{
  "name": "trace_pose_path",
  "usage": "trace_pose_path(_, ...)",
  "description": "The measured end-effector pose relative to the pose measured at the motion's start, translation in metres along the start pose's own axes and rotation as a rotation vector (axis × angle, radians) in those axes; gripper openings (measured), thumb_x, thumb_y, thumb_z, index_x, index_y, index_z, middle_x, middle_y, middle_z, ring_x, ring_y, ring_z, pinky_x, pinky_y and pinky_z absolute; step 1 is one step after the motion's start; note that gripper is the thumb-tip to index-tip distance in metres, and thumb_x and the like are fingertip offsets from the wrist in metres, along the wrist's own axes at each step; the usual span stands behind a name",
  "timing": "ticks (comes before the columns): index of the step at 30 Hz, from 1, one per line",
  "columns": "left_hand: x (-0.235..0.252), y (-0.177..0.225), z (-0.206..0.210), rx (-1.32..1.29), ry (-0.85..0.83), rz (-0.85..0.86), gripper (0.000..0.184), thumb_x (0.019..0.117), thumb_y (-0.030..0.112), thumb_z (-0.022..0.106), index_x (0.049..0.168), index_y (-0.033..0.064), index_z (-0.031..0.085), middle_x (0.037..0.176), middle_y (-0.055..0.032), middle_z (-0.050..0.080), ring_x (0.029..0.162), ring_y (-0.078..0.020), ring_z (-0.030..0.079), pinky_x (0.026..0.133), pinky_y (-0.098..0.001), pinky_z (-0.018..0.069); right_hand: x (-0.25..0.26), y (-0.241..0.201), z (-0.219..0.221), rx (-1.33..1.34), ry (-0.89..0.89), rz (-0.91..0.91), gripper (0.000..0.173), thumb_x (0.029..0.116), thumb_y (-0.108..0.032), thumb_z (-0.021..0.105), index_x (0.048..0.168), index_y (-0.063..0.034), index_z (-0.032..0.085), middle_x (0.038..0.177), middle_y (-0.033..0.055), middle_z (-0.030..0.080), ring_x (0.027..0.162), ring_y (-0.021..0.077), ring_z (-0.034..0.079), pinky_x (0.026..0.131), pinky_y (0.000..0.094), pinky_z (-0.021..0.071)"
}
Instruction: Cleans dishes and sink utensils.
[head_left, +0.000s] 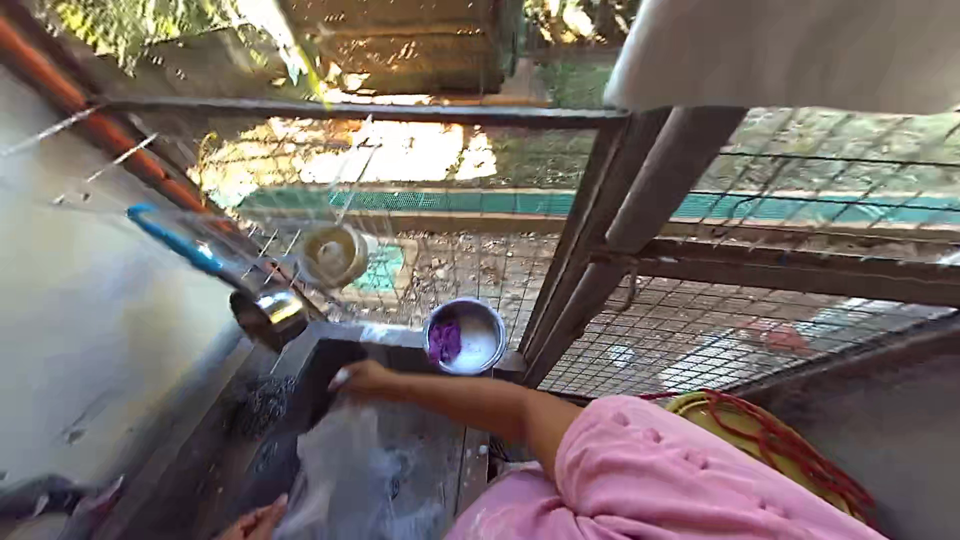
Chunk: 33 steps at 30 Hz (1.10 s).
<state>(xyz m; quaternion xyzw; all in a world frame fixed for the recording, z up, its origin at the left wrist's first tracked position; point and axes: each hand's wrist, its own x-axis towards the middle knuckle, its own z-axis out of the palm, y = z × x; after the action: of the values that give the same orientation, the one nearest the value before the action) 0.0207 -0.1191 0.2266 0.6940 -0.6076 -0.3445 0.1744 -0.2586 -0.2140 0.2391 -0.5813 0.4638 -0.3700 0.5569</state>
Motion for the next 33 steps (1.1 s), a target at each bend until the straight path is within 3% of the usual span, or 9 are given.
trace_pose_path(3, -0.024, -0.019, 0.005, 0.168, -0.055, -0.071, 0.047, 0.0981, 0.032, 0.069, 0.097, -0.0149, 0.069, 0.099, -0.0379, 0.065, 0.100, -0.0531, 0.063, 0.092, -0.0709, 0.0439, -0.022, -0.009, -0.028, 0.123, -0.009, 0.169, 0.028, 0.1063, -0.013, 0.054, 0.123, 0.0083, 0.061, 0.101, 0.0130, 0.066, 0.078, 0.0081, 0.057, 0.072, 0.0261, 0.0508)
trace_pose_path(6, -0.043, -0.007, 0.011, 0.234, -0.176, -0.176, 0.043, 0.0927, 0.037, 0.076, 0.116, 0.0009, 0.075, 0.122, -0.0311, 0.066, 0.121, -0.0491, 0.059, 0.106, -0.0668, 0.0401, -0.026, 0.013, -0.035, -0.178, -0.157, 0.095, 0.023, 0.0992, -0.015, 0.067, 0.098, 0.0084, 0.067, 0.084, 0.0094, 0.066, 0.072, 0.0085, 0.057, 0.071, 0.0289, 0.0513)
trace_pose_path(10, -0.054, -0.018, 0.041, 0.431, -0.368, -0.329, 0.053, 0.0930, 0.042, 0.073, 0.134, 0.0092, 0.067, 0.136, -0.0263, 0.061, 0.131, -0.0468, 0.054, 0.106, -0.0697, 0.0391, -0.020, 0.036, -0.046, -0.591, -0.392, -0.079, 0.039, 0.0920, -0.026, 0.076, 0.081, 0.0102, 0.066, 0.073, 0.0180, 0.063, 0.071, 0.0271, 0.060, 0.074, 0.0489, 0.0501)
trace_pose_path(13, -0.064, -0.029, 0.061, 0.417, -0.324, -0.510, 0.036, 0.1015, 0.027, 0.059, 0.127, 0.0019, 0.067, 0.133, -0.0269, 0.062, 0.128, -0.0460, 0.056, 0.103, -0.0683, 0.0425, -0.034, 0.027, -0.036, -0.977, -0.684, -0.019, 0.030, 0.0930, -0.022, 0.071, 0.105, 0.0043, 0.074, 0.098, 0.0270, 0.072, 0.100, 0.0458, 0.068, 0.091, 0.0671, 0.0484)
trace_pose_path(18, -0.077, -0.039, 0.077, -0.894, 0.253, -0.668, 0.041, 0.1092, 0.012, 0.039, 0.148, -0.0026, 0.041, 0.141, -0.0237, 0.052, 0.122, -0.0328, 0.056, 0.098, -0.0495, 0.0486, -0.058, 0.069, -0.018, -1.175, -0.702, 0.223, 0.046, 0.0976, -0.020, 0.063, 0.142, -0.0101, 0.059, 0.127, 0.0290, 0.065, 0.121, 0.0509, 0.060, 0.098, 0.0714, 0.0441)
trace_pose_path(24, -0.087, -0.017, 0.087, -1.652, 0.636, -0.549, 0.027, 0.1111, 0.023, 0.031, 0.102, 0.0077, 0.051, 0.080, -0.0052, 0.063, 0.071, -0.0161, 0.066, 0.066, -0.0336, 0.0589, -0.038, 0.138, -0.010, -0.383, -0.311, 0.557, 0.036, 0.1036, -0.014, 0.058, 0.133, 0.0069, 0.061, 0.131, 0.0273, 0.063, 0.123, 0.0357, 0.060, 0.107, 0.0512, 0.0449)
trace_pose_path(28, -0.108, -0.048, 0.088, -1.300, 0.457, -0.293, 0.066, 0.0942, -0.001, 0.045, 0.155, 0.0100, 0.023, 0.098, -0.0029, 0.062, 0.079, -0.0095, 0.066, 0.071, -0.0286, 0.0586, -0.036, 0.131, 0.013, 0.506, 0.000, 0.795, 0.028, 0.1054, -0.011, 0.046, 0.129, 0.0017, 0.054, 0.106, 0.0165, 0.067, 0.088, 0.0242, 0.068, 0.075, 0.0425, 0.0600)
trace_pose_path(30, -0.120, -0.060, 0.081, -0.822, 0.333, -0.317, 0.048, 0.0828, -0.009, 0.061, 0.130, -0.0126, 0.053, 0.109, -0.0130, 0.066, 0.093, -0.0144, 0.063, 0.084, -0.0305, 0.0549, -0.026, 0.123, 0.022, 0.661, 0.065, 0.792, 0.023, 0.1072, -0.015, 0.039, 0.118, -0.0011, 0.054, 0.091, 0.0110, 0.065, 0.076, 0.0197, 0.065, 0.067, 0.0382, 0.0580)
trace_pose_path(33, -0.128, -0.053, 0.065, -0.167, 0.162, -0.532, 0.021, 0.0958, 0.000, 0.061, 0.110, -0.0006, 0.076, 0.124, -0.0299, 0.063, 0.119, -0.0401, 0.060, 0.106, -0.0530, 0.0451, -0.013, 0.115, 0.037, 0.594, 0.042, 0.838, 0.020, 0.1071, -0.016, 0.038, 0.107, -0.0045, 0.054, 0.083, 0.0071, 0.061, 0.071, 0.0160, 0.061, 0.065, 0.0348, 0.0548)
